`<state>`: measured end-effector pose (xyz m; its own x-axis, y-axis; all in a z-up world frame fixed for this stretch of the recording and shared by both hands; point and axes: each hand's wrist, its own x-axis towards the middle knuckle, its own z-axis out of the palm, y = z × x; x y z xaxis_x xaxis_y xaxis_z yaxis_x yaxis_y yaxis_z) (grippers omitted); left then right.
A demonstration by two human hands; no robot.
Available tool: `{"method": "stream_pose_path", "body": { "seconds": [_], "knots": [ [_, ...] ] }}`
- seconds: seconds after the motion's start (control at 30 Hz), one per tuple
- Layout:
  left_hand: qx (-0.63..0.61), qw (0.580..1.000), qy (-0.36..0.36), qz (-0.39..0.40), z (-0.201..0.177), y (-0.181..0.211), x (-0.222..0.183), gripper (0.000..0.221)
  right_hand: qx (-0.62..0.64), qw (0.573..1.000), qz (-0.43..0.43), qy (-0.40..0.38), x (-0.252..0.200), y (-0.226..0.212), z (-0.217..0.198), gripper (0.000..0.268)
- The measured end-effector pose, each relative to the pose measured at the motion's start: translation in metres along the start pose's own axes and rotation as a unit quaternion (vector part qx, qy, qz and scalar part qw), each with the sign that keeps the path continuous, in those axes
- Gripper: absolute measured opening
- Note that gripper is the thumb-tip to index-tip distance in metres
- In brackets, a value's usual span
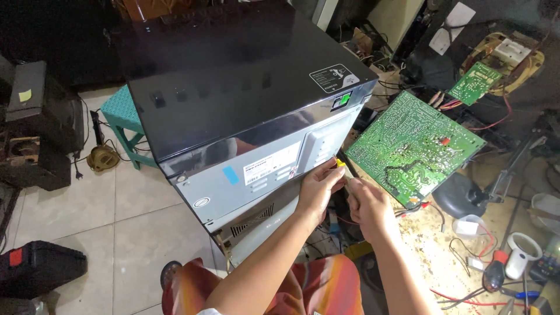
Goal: Performing final adjustments and securing the back panel of an electronic device.
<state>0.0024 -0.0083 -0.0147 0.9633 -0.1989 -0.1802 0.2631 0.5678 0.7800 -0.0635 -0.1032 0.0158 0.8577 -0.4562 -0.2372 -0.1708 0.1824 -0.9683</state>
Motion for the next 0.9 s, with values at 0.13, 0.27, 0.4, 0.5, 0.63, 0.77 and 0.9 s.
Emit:
{"method": "stream_pose_path", "body": {
  "seconds": [0.13, 0.27, 0.4, 0.5, 0.63, 0.77, 0.9],
  "knots": [
    [-0.006, 1.0, 0.012, -0.007, 0.005, 0.006, -0.006, 0.062, 0.187, 0.974, 0.121, -0.033, -0.01, -0.025, 0.0, 0.013],
    [-0.029, 0.999, 0.027, 0.001, 0.011, 0.003, -0.003, 0.06, -0.514, 0.793, -0.317, 0.08, -0.002, -0.005, -0.013, 0.04],
    [-0.056, 0.998, 0.015, -0.03, 0.018, -0.004, 0.006, 0.06, -0.586, 0.593, -0.536, 0.133, -0.023, -0.009, -0.012, 0.029],
    [-0.052, 0.998, 0.0, -0.033, 0.017, -0.015, 0.021, 0.058, -0.41, 0.829, -0.368, 0.092, -0.021, -0.009, -0.007, 0.056],
    [-0.051, 0.998, -0.021, -0.033, 0.013, -0.004, 0.01, 0.054, 0.016, 1.0, -0.02, 0.014, -0.027, -0.023, -0.002, 0.05],
    [-0.074, 0.996, -0.03, -0.039, 0.016, 0.0, 0.003, 0.056, -0.385, 0.892, -0.229, 0.063, -0.024, -0.013, -0.009, 0.022],
    [-0.041, 0.998, 0.029, -0.041, 0.018, -0.004, 0.001, 0.063, -0.544, 0.705, -0.443, 0.103, 0.01, 0.037, -0.029, 0.025]
  ]
}}
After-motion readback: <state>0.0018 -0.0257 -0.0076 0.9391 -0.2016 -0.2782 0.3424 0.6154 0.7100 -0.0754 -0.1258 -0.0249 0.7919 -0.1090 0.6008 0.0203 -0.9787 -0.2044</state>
